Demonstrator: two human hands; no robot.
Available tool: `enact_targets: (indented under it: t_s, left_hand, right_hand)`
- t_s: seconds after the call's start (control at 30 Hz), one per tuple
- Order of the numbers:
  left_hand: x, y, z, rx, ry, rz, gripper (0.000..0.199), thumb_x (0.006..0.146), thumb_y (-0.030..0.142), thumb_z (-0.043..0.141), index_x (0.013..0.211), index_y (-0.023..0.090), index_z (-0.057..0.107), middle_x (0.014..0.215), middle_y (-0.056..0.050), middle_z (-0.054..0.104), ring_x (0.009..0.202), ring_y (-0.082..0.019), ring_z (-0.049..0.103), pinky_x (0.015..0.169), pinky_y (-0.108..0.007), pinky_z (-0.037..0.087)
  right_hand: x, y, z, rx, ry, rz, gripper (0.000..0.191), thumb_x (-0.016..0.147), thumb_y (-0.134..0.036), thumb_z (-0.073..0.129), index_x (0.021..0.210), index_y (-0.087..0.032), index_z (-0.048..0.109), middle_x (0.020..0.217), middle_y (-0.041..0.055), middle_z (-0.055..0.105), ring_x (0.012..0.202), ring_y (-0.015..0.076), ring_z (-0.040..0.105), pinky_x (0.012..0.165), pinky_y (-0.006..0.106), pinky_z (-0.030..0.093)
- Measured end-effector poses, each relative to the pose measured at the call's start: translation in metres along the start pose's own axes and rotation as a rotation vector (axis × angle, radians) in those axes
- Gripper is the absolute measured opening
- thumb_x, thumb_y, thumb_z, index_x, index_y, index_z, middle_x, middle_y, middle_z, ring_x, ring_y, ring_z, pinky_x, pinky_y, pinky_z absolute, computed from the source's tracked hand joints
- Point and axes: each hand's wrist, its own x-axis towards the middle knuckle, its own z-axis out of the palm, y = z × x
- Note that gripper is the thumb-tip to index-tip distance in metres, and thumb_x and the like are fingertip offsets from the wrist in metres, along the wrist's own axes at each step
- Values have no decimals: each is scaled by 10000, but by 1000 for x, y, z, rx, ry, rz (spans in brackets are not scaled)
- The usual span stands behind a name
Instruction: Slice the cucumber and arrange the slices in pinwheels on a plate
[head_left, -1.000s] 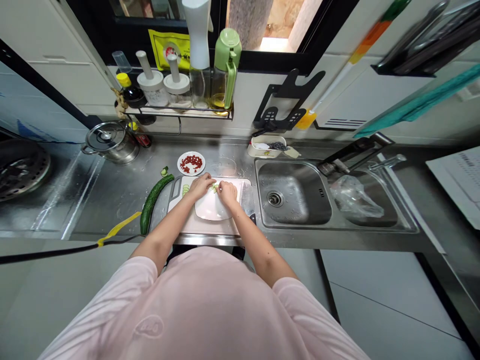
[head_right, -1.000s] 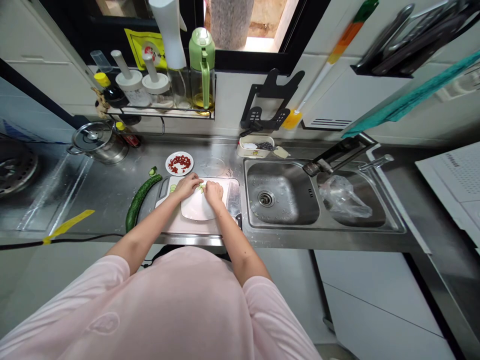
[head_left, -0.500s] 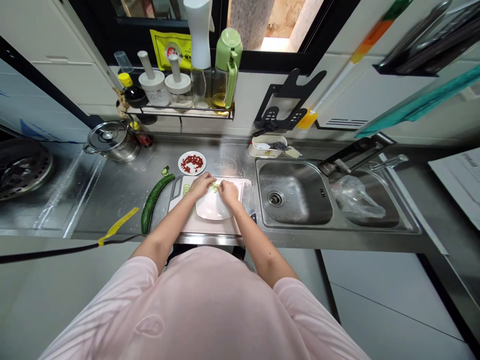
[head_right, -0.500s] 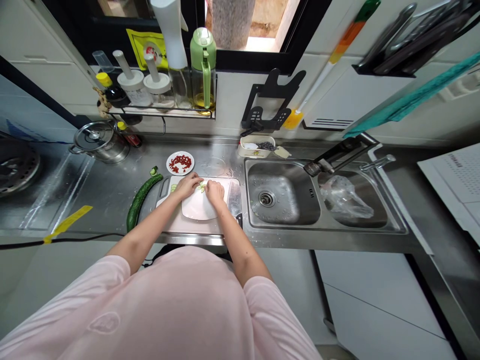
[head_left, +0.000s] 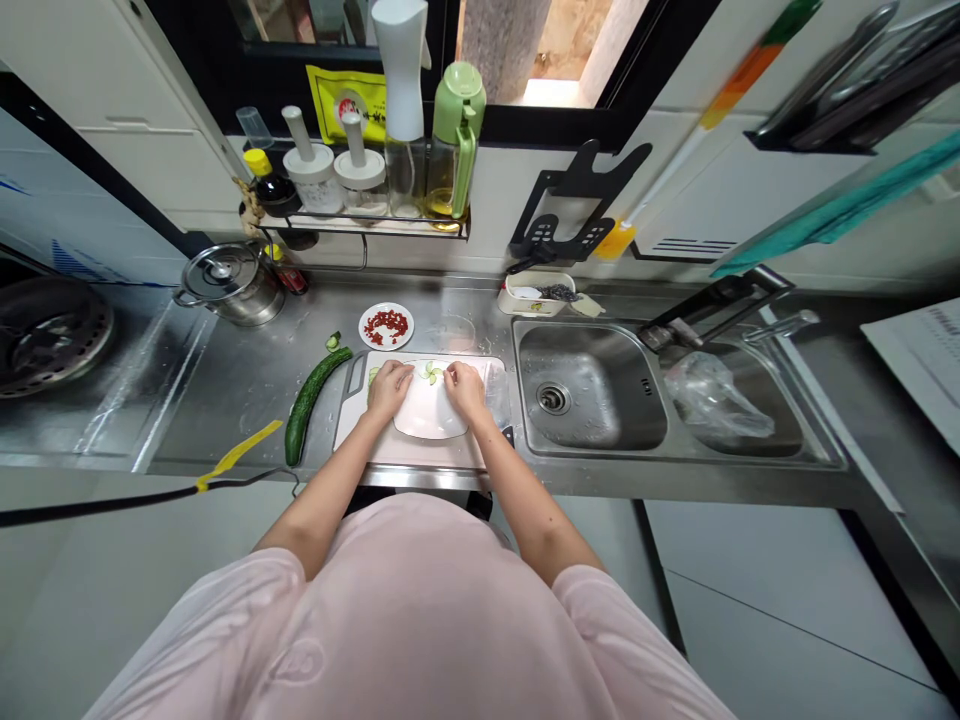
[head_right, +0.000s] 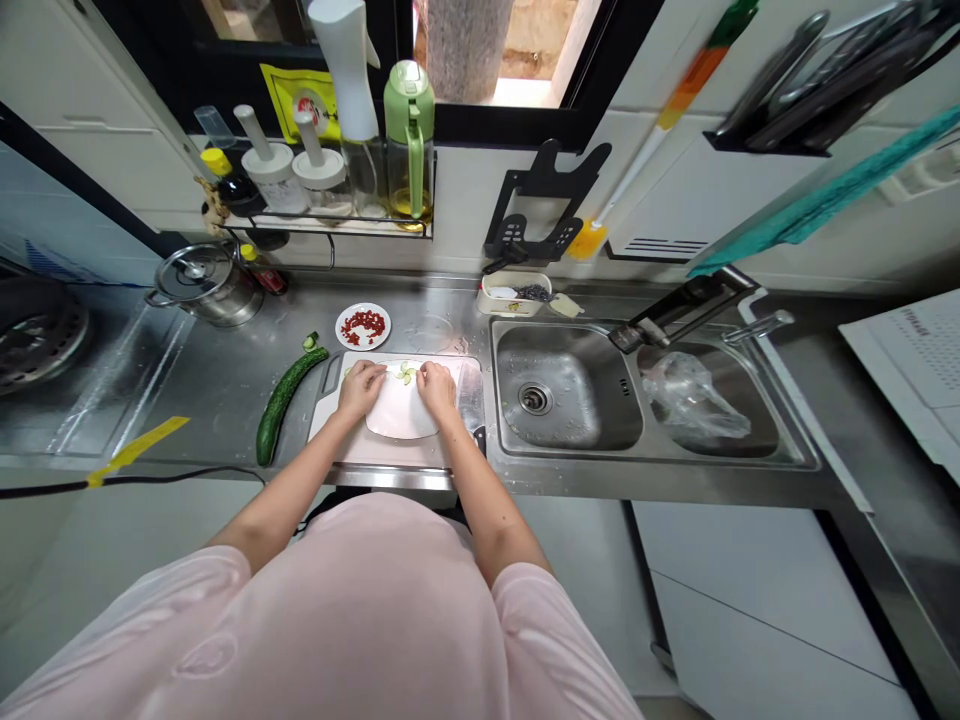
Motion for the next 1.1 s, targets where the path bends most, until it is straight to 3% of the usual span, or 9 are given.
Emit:
enact_targets:
  t_s: [0.2, 0.53, 0.87, 1.1]
  left_hand:
    - [-33, 2, -6, -73, 77, 27, 241, 878, 295, 515, 1040, 222, 677, 989, -61, 602, 902, -169, 588, 821, -290, 470]
    - [-80, -7, -23, -86, 70, -106, 265, 876, 344, 502, 1037, 231, 679, 1000, -60, 619, 936, -176, 598, 831, -281, 476]
    - [-97, -22, -29, 6, 97, -196, 300, 878, 350, 475, 1080, 222, 657, 1037, -55, 625, 813, -153, 589, 808, -273, 459]
    - [-94, -31, -37, 217, 143, -395, 284, 849, 340, 494, 1070, 237, 637, 999, -68, 645, 917, -226, 588, 843, -356, 404]
  right_hand:
    - [-19, -1, 3, 122, 58, -50, 153, 882, -273, 459, 855, -205, 593, 829, 46, 619, 812, 193, 513, 724, 278, 355]
    - [-59, -4, -4, 205, 112, -60, 166, 878, -271, 449, 844, -207, 598, 758, 29, 600, 761, 183, 520, 706, 276, 369]
    - [-86, -4, -5, 273, 134, -78, 175, 877, -282, 452, 840, -201, 602, 742, 29, 601, 733, 177, 528, 700, 276, 383]
    - [-99, 4, -7, 292, 151, -42, 188, 872, -285, 445, 844, -198, 610, 753, 36, 612, 736, 182, 536, 705, 282, 394]
